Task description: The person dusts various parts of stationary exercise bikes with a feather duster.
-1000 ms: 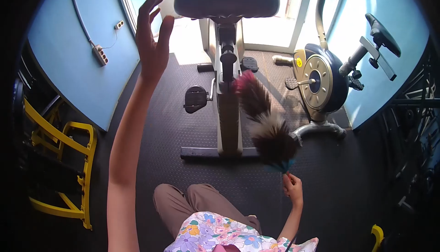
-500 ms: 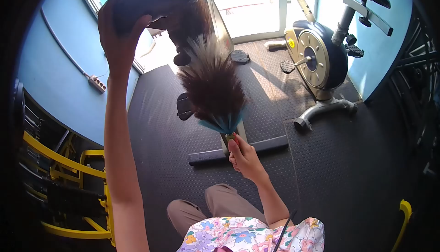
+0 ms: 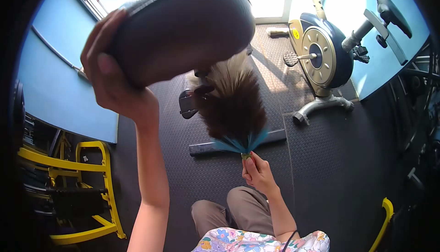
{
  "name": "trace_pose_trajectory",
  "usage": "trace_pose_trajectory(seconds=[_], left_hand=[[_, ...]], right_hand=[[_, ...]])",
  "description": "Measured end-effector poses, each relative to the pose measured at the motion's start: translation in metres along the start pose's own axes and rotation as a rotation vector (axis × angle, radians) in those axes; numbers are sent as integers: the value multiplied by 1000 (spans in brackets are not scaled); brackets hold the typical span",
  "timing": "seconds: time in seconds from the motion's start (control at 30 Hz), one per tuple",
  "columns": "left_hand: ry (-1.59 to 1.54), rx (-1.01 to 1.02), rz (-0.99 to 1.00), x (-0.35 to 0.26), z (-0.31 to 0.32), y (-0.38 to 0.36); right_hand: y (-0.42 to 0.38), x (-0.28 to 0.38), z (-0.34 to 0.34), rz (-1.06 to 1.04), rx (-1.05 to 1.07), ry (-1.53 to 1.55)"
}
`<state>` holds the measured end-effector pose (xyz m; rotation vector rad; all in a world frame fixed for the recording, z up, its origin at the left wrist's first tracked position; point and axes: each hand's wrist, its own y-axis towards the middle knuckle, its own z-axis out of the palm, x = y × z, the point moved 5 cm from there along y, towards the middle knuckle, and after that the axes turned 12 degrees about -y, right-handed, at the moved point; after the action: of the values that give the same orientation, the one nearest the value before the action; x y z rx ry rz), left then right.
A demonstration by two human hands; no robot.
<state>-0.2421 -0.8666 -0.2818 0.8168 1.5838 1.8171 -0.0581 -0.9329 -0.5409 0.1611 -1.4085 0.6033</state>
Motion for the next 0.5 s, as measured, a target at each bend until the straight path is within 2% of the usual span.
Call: trace_pose_trajectory(seconds=[0.07, 0.13, 0.17, 0.2, 0.27, 0.33, 0.4, 0.47, 0.5], left_hand=[[25, 9, -88, -4, 2, 4], [76, 56, -189, -7, 1, 9], [117, 171, -232, -10, 0, 13], [158, 286, -271, -12, -1, 17], [137, 253, -341, -13, 0, 19], [154, 266, -454, -17, 1, 26], [168, 267, -522, -22, 7, 44], [229, 332, -697, -21, 8, 55], [256, 261, -766, -20, 10, 62]], right_hand=[[-20, 10, -6, -17, -10, -111], [-51, 12, -28, 124, -115, -321], [-72, 26, -46, 153, -193, -455], [-93, 46, -69, 180, -270, -588], [-131, 105, -109, 252, -334, -923], [-158, 162, -129, 326, -322, -1120], [-168, 202, -131, 384, -317, -1170], [-166, 228, -121, 368, -328, -1117], [-159, 234, -117, 336, -311, -1082]])
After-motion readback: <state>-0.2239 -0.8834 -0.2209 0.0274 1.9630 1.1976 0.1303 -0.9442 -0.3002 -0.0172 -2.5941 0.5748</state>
